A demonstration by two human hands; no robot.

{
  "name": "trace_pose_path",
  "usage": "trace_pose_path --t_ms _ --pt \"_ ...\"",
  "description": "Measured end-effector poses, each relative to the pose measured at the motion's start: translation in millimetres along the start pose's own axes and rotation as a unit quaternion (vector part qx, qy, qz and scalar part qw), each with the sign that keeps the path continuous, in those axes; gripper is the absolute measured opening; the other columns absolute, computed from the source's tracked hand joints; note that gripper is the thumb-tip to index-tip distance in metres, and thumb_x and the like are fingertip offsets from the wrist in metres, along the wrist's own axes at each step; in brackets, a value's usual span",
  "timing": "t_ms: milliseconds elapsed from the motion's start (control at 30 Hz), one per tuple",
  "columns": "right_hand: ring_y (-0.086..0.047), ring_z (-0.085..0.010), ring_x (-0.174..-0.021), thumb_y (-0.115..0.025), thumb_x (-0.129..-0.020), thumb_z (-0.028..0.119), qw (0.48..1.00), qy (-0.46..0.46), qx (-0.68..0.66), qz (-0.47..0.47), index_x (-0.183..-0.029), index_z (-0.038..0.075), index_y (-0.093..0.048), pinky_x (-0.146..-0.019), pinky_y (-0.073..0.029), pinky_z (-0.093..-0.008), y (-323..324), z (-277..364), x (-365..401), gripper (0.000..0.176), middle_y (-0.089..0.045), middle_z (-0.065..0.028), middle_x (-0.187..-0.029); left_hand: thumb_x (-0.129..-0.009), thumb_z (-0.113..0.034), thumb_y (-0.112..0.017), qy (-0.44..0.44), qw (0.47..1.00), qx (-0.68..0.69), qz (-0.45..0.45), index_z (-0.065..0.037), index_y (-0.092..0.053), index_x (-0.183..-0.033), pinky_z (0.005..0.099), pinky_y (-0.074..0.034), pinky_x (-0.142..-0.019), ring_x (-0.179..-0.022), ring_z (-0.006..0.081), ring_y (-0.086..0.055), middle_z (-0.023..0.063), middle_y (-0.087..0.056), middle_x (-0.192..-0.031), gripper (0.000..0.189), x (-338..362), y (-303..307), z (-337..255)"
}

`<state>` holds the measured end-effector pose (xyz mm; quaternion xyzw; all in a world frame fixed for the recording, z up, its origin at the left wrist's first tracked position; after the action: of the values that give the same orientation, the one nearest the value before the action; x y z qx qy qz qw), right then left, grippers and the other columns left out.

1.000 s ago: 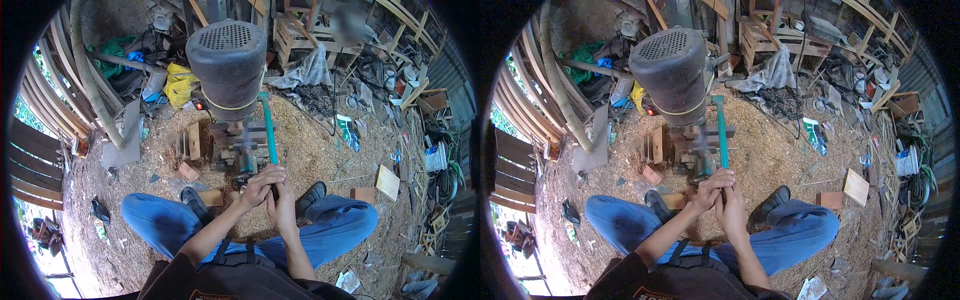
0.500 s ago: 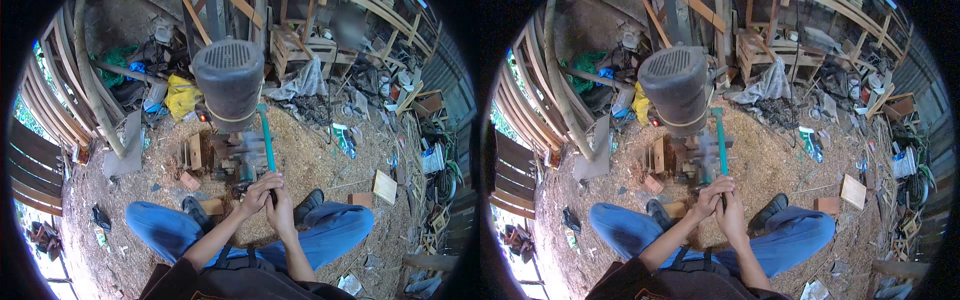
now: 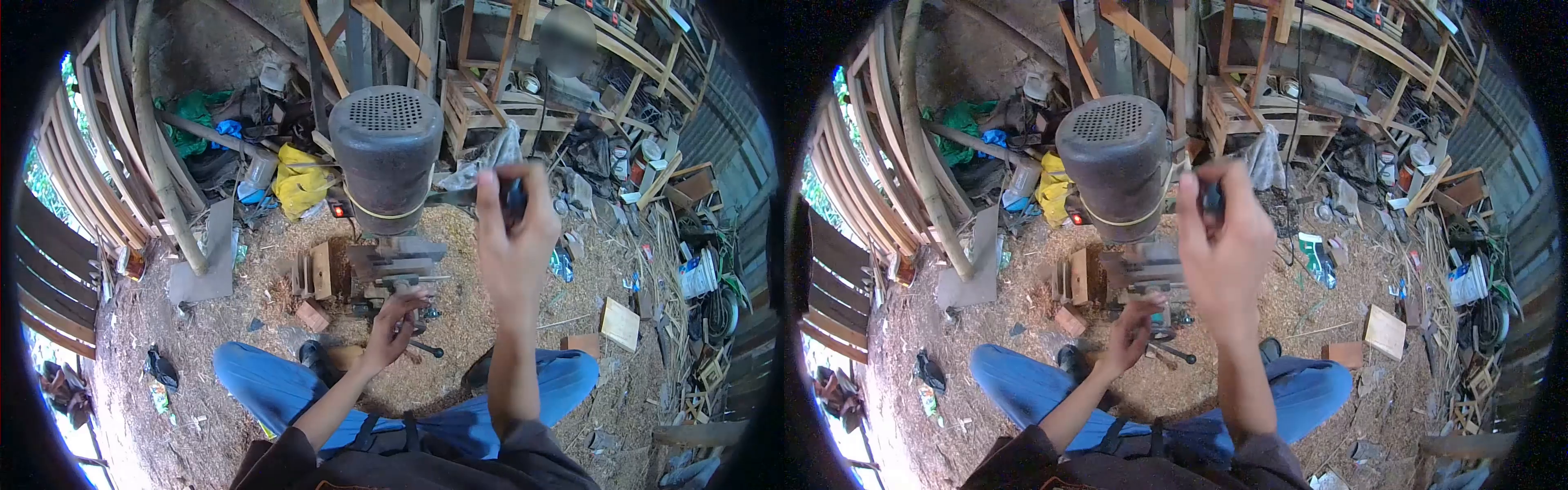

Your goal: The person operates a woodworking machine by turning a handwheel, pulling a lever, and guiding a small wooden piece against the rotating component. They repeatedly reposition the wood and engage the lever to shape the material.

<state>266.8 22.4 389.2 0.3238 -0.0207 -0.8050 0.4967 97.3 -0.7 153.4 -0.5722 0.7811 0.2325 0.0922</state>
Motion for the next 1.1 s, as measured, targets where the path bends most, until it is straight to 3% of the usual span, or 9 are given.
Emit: trace_pose_path --t_ms 67,333,467,633,667,700,833,967,1100 --pt "-0.065 -0.0177 -0.086 -0.065 -0.097 0.016 0.975 0.074 -0.201 -0.062 -0.121 -0.001 -0.06 -0.075 -0.052 -0.0307 -11 0 -23 0.03 -0.068 -0.0093 -0.109 -0.087 0.007 -0.052 0.01 1.0 0.012 0.001 -0.002 -0.064 -0.121 0.0477 -0.039 -0.109 -0.123 0.037 -0.058 0.0172 -0.064 -0.127 0.038 5 0 17" --pt "-0.062 -0.0227 -0.11 -0.056 -0.102 0.021 0.987 0.067 -0.135 -0.063 -0.133 -0.001 -0.058 -0.093 -0.05 -0.0358 -42 -123 19 0.037 -0.063 -0.0137 -0.126 -0.094 -0.005 -0.056 0.091 0.986 -0.116 0.072 -0.004 -0.061 -0.128 0.0433 -0.047 -0.103 -0.119 0.0368 -0.059 0.018 -0.063 -0.126 0.035 34 1 92" --pt "-0.063 -0.0243 -0.111 -0.048 -0.107 0.022 0.992 -0.109 -0.047 -0.041 -0.126 -0.004 -0.059 -0.096 -0.049 -0.0371 -70 -242 132 0.034 -0.067 -0.0161 -0.115 -0.098 -0.011 -0.057 0.132 0.98 -0.114 0.098 -0.004 -0.061 -0.13 0.0421 -0.049 -0.102 -0.121 0.0357 -0.06 0.0175 -0.063 -0.13 0.033 49 5 108" --pt "-0.065 -0.0388 -0.104 -0.053 -0.103 0.028 0.943 -0.263 0.129 0.16 -0.121 -0.001 -0.064 -0.088 -0.05 -0.0451 -114 -388 291 0.035 -0.066 -0.0258 -0.112 -0.099 -0.01 -0.058 0.103 0.985 -0.093 0.1 -0.003 -0.064 -0.127 0.0398 -0.05 -0.103 -0.123 0.032 -0.061 0.0154 -0.063 -0.134 0.03 62 0 139" --pt "-0.066 -0.0405 -0.099 -0.055 -0.102 0.029 0.918 -0.254 0.144 0.27 -0.119 -0.001 -0.064 -0.085 -0.051 -0.047 -129 -408 310 0.035 -0.068 -0.0261 -0.107 -0.098 -0.008 -0.058 0.098 0.987 -0.083 0.092 -0.004 -0.064 -0.127 0.0395 -0.051 -0.102 -0.122 0.0321 -0.062 0.0154 -0.063 -0.133 0.03 63 0 141" --pt "-0.067 -0.0421 -0.093 -0.056 -0.101 0.029 0.881 -0.24 0.154 0.377 -0.117 0.0 -0.065 -0.082 -0.052 -0.0489 -138 -408 319 0.035 -0.069 -0.0265 -0.101 -0.098 -0.008 -0.058 0.103 0.987 -0.083 0.096 -0.004 -0.064 -0.127 0.0395 -0.051 -0.102 -0.122 0.0321 -0.062 0.0154 -0.063 -0.133 0.03 64 -1 142" --pt "-0.069 -0.0432 -0.083 -0.058 -0.099 0.035 0.895 -0.258 0.071 0.358 -0.107 0.0 -0.07 -0.077 -0.053 -0.05 -140 -419 317 0.038 -0.071 -0.0259 -0.086 -0.097 -0.007 -0.06 0.082 0.988 -0.105 0.073 -0.004 -0.064 -0.128 0.0392 -0.052 -0.101 -0.12 0.0329 -0.063 0.0157 -0.064 -0.131 0.031 65 1 138" --pt "-0.069 -0.0433 -0.085 -0.062 -0.096 0.039 0.902 -0.181 0.131 0.37 -0.102 0.004 -0.075 -0.077 -0.054 -0.0497 -152 -429 330 0.038 -0.071 -0.0246 -0.091 -0.097 -0.007 -0.06 0.092 0.986 -0.123 0.06 -0.004 -0.063 -0.129 0.0393 -0.051 -0.102 -0.121 0.0333 -0.062 0.0164 -0.064 -0.131 0.032 66 -3 135" --pt "-0.069 -0.0439 -0.085 -0.063 -0.095 0.041 0.877 -0.226 0.126 0.405 -0.099 0.005 -0.076 -0.077 -0.054 -0.0506 -156 -409 316 0.038 -0.071 -0.0239 -0.088 -0.097 -0.007 -0.06 0.092 0.987 -0.12 0.064 -0.003 -0.062 -0.129 0.0394 -0.05 -0.103 -0.123 0.033 -0.061 0.0169 -0.064 -0.131 0.032 67 -3 136"
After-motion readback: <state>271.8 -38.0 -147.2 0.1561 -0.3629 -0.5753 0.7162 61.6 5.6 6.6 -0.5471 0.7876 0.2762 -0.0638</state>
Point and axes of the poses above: each hand's wrist, its own x-axis away from the middle knuckle, its own y-axis out of the back of the hand, z = x × y, the point moved 4 cm from there along -x, towards the middle knuckle
